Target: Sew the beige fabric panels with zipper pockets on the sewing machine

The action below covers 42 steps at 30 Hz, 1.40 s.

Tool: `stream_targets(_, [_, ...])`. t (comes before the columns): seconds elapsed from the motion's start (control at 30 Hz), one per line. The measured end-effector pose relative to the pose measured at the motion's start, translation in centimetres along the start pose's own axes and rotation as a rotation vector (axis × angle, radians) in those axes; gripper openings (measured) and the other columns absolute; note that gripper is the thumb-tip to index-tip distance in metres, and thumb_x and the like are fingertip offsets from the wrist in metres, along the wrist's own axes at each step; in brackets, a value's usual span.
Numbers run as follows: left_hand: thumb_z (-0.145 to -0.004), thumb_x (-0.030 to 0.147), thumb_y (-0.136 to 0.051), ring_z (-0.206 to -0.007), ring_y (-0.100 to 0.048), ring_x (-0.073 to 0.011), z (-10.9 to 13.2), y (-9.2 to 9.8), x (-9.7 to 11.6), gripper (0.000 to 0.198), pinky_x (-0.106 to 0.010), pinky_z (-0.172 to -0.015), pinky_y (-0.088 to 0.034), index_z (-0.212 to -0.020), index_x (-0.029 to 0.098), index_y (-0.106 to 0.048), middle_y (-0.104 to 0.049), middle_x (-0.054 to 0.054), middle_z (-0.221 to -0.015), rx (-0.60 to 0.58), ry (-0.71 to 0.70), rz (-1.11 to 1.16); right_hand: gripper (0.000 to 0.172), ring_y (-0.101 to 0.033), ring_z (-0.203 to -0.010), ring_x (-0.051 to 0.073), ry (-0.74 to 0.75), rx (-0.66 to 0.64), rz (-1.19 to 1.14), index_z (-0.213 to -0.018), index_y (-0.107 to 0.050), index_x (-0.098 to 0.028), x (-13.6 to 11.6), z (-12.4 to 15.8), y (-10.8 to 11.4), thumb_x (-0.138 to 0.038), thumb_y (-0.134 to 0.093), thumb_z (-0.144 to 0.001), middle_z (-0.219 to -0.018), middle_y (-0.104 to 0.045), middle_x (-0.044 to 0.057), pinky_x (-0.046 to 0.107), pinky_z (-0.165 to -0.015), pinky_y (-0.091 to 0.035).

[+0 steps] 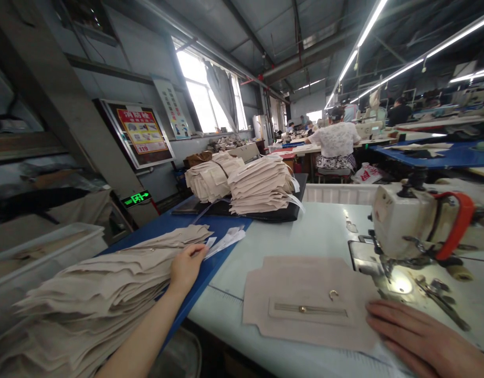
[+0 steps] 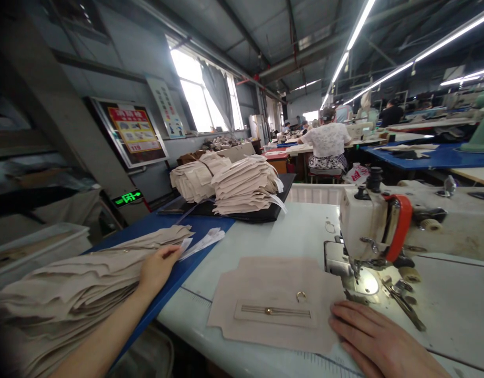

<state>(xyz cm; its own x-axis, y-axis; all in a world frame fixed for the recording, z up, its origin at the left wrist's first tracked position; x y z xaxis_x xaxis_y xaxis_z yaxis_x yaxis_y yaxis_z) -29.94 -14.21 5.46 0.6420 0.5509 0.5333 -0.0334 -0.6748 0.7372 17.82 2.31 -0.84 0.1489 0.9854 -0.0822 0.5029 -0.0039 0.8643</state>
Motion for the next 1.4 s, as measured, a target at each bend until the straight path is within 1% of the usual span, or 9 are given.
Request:
stream_targets(0.2, [-0.080, 0.045, -0.052, -0.095, -0.069, -0.0283, 0.6, 1.2, 1.6, 0.027, -0.038, -0.092, -0.053, -0.075, 0.023, -0.067, -0.077, -0.007, -0.094, 0.127, -0.108, 0.001, 0.029, -0.073, -0.103, 0.021, -0.002, 0.052, 0.032, -0.119, -0.073, -0.030, -1.1, -1.4, 1.4, -0.031, -0.060, -0.094, -0.119, -0.073, 0.001, 0.026, -0.089, -0.060])
stream_targets(0.33, [-0.083, 0.045, -0.049, -0.100, -0.067, -0.0296, 2.6, 0.6, 5.5, 0.028, -0.043, -0.099, -0.049, -0.075, 0.024, -0.066, -0.075, -0.008, -0.095, 0.126, -0.318, 0.036, 0.027, -0.070, -0.109, 0.023, -0.038, -0.008, 0.013, -0.116, -0.073, -0.023, -1.8, -1.8, 1.9, -0.026, -0.054, -0.097, -0.119, -0.073, 0.006, 0.032, -0.095, -0.058])
stream_targets(0.53, [-0.094, 0.029, -0.046, -0.084, -0.069, -0.0214, 10.8, -5.3, 16.6, 0.025, -0.034, -0.083, -0.057, -0.085, 0.024, -0.069, -0.074, -0.004, -0.086, -0.074, -0.957, 0.173, 0.029, -0.068, -0.099, 0.021, -0.063, -0.044, -0.023, -0.106, -0.072, -0.016, -2.1, -2.2, 2.2, -0.019, -0.043, -0.101, -0.105, -0.074, 0.012, 0.035, -0.093, -0.054])
stream_targets(0.63, [-0.095, 0.015, -0.041, -0.083, -0.068, -0.0189, 15.1, -8.4, 21.4, 0.029, -0.032, -0.082, -0.058, -0.086, 0.021, -0.068, -0.072, -0.005, -0.085, -0.172, -1.156, 0.231, 0.026, -0.068, -0.092, 0.020, -0.046, -0.032, -0.004, -0.102, -0.071, -0.016, -2.0, -1.8, 2.1, -0.020, -0.045, -0.100, -0.097, -0.074, 0.011, 0.034, -0.089, -0.053])
stream_targets(0.7, [-0.094, 0.009, -0.040, -0.081, -0.067, -0.0183, 16.7, -10.2, 23.3, 0.031, -0.032, -0.081, -0.058, -0.084, 0.020, -0.066, -0.071, -0.005, -0.083, -0.200, -1.223, 0.232, 0.025, -0.067, -0.089, 0.019, -0.053, -0.031, -0.013, -0.100, -0.071, -0.016, -1.9, -1.5, 2.2, -0.020, -0.046, -0.099, -0.094, -0.074, 0.009, 0.032, -0.087, -0.053])
stream_targets(0.93, [-0.093, 0.005, -0.041, -0.078, -0.067, -0.0201, 16.3, -13.4, 23.9, 0.029, -0.033, -0.074, -0.057, -0.082, 0.019, -0.064, -0.069, -0.004, -0.083, -0.321, -1.302, 0.117, 0.024, -0.065, -0.090, 0.019, -0.095, -0.091, -0.007, -0.098, -0.070, -0.016, -1.3, -1.7, 2.1, -0.020, -0.047, -0.098, -0.095, -0.073, 0.008, 0.032, -0.088, -0.050])
stream_targets(1.03, [-0.090, 0.002, -0.042, -0.080, -0.068, -0.0210, 15.9, -13.6, 24.0, 0.030, -0.033, -0.074, -0.058, -0.087, 0.019, -0.066, -0.070, -0.004, -0.085, -0.386, -1.353, 0.066, 0.022, -0.064, -0.090, 0.020, -0.114, -0.128, 0.006, -0.097, -0.070, -0.015, -1.2, -1.9, 2.1, -0.018, -0.048, -0.097, -0.096, -0.072, 0.008, 0.032, -0.088, -0.049])
stream_targets(1.2, [-0.088, 0.000, -0.040, -0.090, -0.069, -0.0215, 15.7, -13.6, 24.7, 0.042, -0.034, -0.080, -0.058, -0.111, 0.021, -0.068, -0.073, -0.005, -0.098, -0.470, -1.361, 0.017, 0.021, -0.062, -0.091, 0.020, -0.116, -0.173, 0.032, -0.093, -0.069, -0.015, -1.1, -2.0, 2.2, -0.019, -0.048, -0.097, -0.097, -0.071, 0.009, 0.032, -0.085, -0.049])
stream_targets(1.4, [-0.085, -0.004, -0.040, -0.089, -0.068, -0.0205, 16.3, -14.0, 25.5, 0.041, -0.032, -0.077, -0.059, -0.104, 0.019, -0.069, -0.072, -0.006, -0.099, -0.503, -1.417, 0.088, 0.018, -0.062, -0.093, 0.021, -0.123, -0.211, 0.029, -0.097, -0.069, -0.014, -0.9, -2.0, 1.9, -0.018, -0.052, -0.096, -0.098, -0.071, 0.008, 0.033, -0.087, -0.048])
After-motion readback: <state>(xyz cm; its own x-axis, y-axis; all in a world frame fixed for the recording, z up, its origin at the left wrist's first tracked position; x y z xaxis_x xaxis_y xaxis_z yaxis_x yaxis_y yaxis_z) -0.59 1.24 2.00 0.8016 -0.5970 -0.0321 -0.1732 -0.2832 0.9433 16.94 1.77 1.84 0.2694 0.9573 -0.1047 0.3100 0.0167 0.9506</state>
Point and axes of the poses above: each hand's wrist, its own z-axis away from the middle knuckle, its own y-axis out of the back of the hand, x = y × z, the point moved 4 cm from there along -z, towards the middle knuckle
